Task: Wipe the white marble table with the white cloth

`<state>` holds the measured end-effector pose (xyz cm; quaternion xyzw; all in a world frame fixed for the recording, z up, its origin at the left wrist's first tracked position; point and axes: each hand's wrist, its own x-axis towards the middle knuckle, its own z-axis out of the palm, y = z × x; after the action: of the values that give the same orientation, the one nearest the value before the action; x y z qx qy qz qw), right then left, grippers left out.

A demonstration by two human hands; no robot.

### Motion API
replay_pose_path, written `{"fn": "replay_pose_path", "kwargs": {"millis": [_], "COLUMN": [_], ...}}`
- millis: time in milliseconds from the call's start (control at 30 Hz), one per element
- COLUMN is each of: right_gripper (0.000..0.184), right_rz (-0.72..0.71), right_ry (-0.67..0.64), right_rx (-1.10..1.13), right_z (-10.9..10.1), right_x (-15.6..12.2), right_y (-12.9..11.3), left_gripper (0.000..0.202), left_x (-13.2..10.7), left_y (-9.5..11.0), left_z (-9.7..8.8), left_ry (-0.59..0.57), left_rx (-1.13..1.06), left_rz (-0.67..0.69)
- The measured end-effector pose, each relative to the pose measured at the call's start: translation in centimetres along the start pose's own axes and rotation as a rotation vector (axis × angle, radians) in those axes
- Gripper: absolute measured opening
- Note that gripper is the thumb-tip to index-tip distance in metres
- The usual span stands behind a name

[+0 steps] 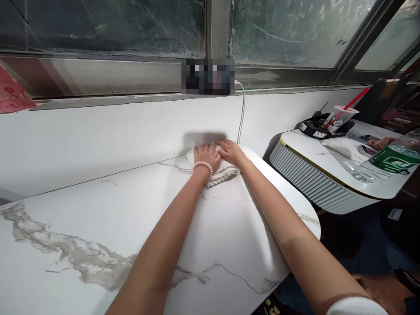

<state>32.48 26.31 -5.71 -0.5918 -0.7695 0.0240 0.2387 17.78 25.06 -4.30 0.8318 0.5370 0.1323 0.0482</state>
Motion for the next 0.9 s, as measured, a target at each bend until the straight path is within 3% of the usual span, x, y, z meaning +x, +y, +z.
{"fn": "replay_pose_path", "kwargs": {"millis": [200, 467, 700, 900], "right_gripper": [0.046, 0.047, 0.046, 0.045], "right_rz": [-0.008, -0.011, -0.076, -0.095], "right_ry": [-0.010, -0.037, -0.061, -0.014], "right_rx": [-0.036, -0.045, -0.065, -0.040], "right_z": [0.0, 0.0, -1.0, -2.7], "right_x": [-0.3, -3.1, -7.3, -14.2], "right_y": [-0.3, -2.8, -4.9, -6.8], "left_gripper": [0.056, 0.057, 0.056, 0.056], "left_x": [-0.5, -3.7, -9.5, -15.9], "left_y": [0.1, -0.3, 1.7, 4.7], "left_z": [-0.1, -0.7, -0.8, -1.1], "left_ry": [-0.004, -0.012, 0.046, 0.041], "left_rx": [-0.008, 0.023, 0.085, 0.120], "left_rz": [-0.006, -0.033, -0.068, -0.044]}}
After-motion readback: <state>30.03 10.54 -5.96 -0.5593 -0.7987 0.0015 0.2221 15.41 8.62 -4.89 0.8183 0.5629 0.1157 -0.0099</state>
